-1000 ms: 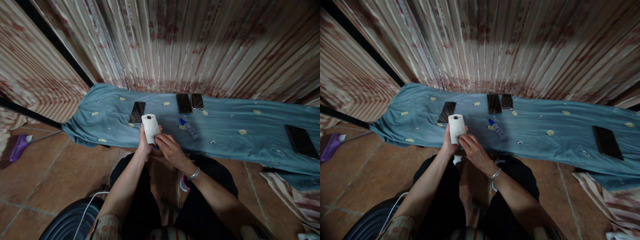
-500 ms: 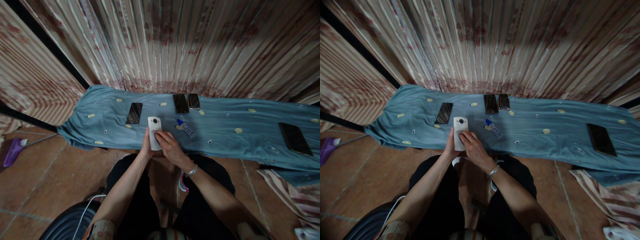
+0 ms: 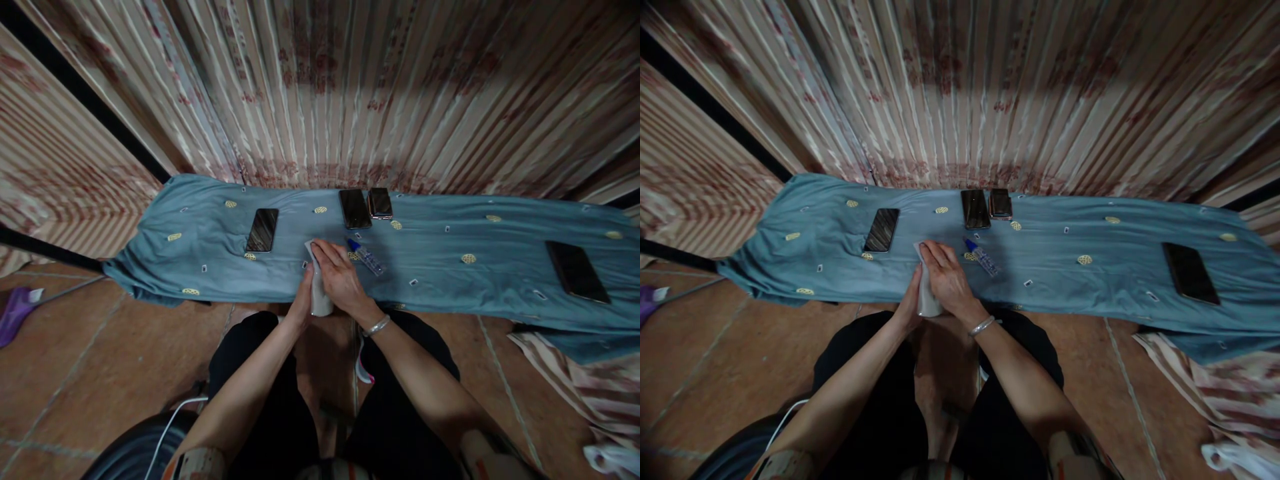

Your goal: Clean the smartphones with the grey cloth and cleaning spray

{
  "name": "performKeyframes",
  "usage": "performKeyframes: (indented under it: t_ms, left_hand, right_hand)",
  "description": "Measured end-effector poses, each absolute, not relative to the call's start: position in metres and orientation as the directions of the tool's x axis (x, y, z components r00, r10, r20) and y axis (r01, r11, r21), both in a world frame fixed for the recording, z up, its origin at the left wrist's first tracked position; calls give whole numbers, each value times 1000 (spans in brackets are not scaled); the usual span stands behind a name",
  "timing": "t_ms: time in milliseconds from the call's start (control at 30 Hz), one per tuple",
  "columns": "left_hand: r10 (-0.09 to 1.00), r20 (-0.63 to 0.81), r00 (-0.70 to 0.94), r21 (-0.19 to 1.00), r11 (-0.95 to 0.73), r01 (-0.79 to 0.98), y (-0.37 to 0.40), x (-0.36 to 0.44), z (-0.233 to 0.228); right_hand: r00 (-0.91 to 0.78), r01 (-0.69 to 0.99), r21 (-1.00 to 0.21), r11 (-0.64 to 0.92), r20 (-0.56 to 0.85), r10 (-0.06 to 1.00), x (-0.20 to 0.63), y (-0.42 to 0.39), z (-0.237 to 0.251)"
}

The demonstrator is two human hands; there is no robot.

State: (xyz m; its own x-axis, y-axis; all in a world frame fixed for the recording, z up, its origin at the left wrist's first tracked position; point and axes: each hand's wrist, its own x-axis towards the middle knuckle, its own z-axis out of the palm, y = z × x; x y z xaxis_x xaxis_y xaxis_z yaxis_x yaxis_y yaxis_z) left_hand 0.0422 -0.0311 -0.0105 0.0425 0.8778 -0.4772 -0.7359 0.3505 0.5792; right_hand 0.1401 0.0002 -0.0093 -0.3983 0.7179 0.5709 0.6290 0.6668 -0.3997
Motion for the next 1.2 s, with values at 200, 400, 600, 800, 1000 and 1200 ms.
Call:
performKeyframes:
  t_ms: [200,400,600,800,1000,1200]
  left_hand:
    - [843,-534,67,644,456,-614,-34,37,-14]
    - [824,-558,100,656,511,-555,-35,32,-5]
    - [852,-514,96,671,469,-575,-35,31,0]
    - [851,-516,95,646,459,-610,-32,30,-3]
    - [853,-511,105,647,462,-607,-28,31,-6]
    - [886,-456,87,647,397,-651,-28,31,-11]
  right_hand:
    - [-369,646,-438,626,538,757,150,11,-7]
    - [-316,624,-502,599,539,781,157,17,-15]
    - [-198,605,-611,510,505,840,155,18,-22]
    - [-212,632,-595,496,482,850,151,15,-28]
    - [-227,696,-507,508,516,826,148,12,-30]
    - [-319,674,-429,601,565,761,141,4,-16]
